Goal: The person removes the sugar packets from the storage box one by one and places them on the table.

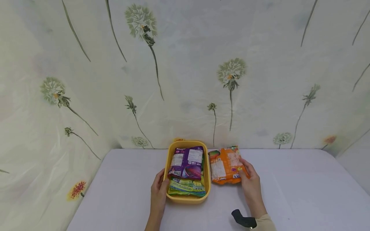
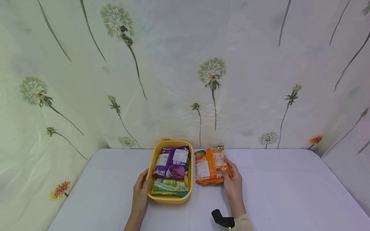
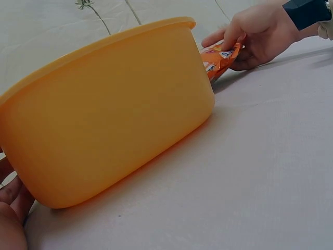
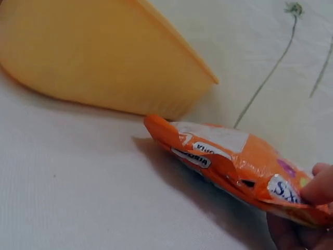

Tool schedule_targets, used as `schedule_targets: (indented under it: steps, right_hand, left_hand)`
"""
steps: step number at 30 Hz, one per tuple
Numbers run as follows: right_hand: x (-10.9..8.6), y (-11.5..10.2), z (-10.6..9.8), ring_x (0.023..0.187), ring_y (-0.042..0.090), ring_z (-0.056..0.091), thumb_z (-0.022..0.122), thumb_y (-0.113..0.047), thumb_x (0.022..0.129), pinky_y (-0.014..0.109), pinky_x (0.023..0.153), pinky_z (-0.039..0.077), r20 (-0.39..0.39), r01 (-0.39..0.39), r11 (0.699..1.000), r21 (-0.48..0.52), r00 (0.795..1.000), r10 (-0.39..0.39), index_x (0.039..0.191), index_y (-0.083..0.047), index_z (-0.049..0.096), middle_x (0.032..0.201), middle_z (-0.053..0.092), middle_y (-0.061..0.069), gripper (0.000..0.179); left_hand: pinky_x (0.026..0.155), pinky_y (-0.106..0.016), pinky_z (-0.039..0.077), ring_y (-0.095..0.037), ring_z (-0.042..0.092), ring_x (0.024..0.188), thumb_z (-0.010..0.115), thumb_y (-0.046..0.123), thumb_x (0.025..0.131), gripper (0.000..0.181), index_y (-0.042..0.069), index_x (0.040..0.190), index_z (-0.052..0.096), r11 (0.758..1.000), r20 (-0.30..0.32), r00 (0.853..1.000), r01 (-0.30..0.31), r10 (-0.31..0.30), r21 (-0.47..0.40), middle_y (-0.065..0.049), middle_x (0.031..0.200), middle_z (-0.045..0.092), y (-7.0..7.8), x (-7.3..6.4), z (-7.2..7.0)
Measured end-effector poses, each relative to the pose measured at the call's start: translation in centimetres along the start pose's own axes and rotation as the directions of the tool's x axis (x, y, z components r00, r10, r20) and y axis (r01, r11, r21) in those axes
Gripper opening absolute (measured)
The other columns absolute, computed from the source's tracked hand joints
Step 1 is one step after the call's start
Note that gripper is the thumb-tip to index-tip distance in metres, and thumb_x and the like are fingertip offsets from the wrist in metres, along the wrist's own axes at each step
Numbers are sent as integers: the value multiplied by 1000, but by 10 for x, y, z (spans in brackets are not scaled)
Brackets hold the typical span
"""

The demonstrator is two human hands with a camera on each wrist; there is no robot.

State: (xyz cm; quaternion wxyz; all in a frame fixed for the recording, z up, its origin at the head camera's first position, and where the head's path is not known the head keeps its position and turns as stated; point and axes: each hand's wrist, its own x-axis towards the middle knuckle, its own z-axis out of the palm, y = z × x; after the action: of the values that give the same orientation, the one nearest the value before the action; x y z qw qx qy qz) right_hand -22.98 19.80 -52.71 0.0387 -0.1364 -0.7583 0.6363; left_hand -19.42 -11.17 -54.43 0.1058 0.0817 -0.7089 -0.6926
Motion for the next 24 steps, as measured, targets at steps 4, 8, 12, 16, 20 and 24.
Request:
schedule_targets:
  steps: [4, 8, 12, 16, 20, 24]
  right_hand:
    - [0, 0, 0, 141, 24, 30, 38, -13, 100, 43, 111, 33, -21, 15, 997, -70, 1000, -16, 146, -21, 35, 156, 28, 3, 47]
    - [0, 1, 2, 141, 27, 31, 38, -8, 98, 46, 112, 33, -48, 65, 986, -152, 996, -73, 144, -14, 38, 153, 32, 9, 46]
    - [1, 3, 3, 140, 33, 30, 38, -5, 97, 51, 113, 29, -67, 98, 964, -249, 991, -118, 142, -9, 39, 151, 34, 15, 45]
    - [1, 4, 4, 141, 34, 29, 38, -6, 97, 53, 113, 27, -61, 109, 948, -300, 989, -133, 142, -8, 38, 150, 35, 16, 45]
    - [1, 5, 4, 140, 35, 28, 37, -7, 97, 54, 113, 26, -45, 109, 938, -330, 990, -131, 143, -7, 37, 150, 35, 16, 46]
    - [-1, 6, 4, 139, 36, 30, 37, -8, 97, 55, 112, 27, -38, 103, 929, -356, 991, -125, 143, -6, 35, 150, 36, 16, 47]
  left_hand:
    - [105, -31, 41, -22, 48, 130, 50, 16, 95, 42, 16, 137, 48, 1000, -1, 1000, -1, 1, -4, -7, 141, 49, 2, -1, 0]
    - [106, -32, 41, -23, 48, 131, 50, 15, 95, 42, 15, 137, 47, 1000, -1, 1000, 1, -1, 1, -7, 142, 49, 4, 0, 0]
    - [107, -33, 40, -23, 47, 132, 50, 14, 95, 42, 15, 137, 48, 1000, 1, 1000, 6, -6, 5, -7, 142, 48, 4, 1, 0]
    - [108, -34, 38, -22, 46, 132, 50, 15, 95, 42, 15, 137, 47, 1000, 2, 1000, 5, -5, 3, -6, 143, 48, 4, 1, 0]
    - [107, -32, 40, -23, 47, 131, 50, 14, 95, 42, 15, 137, 47, 1000, 1, 1000, 2, -2, 1, -7, 142, 48, 3, 1, 0]
    - [105, -30, 42, -24, 49, 130, 50, 14, 95, 41, 13, 137, 48, 1000, 5, 1000, -1, 1, -6, -9, 141, 49, 3, 0, -1]
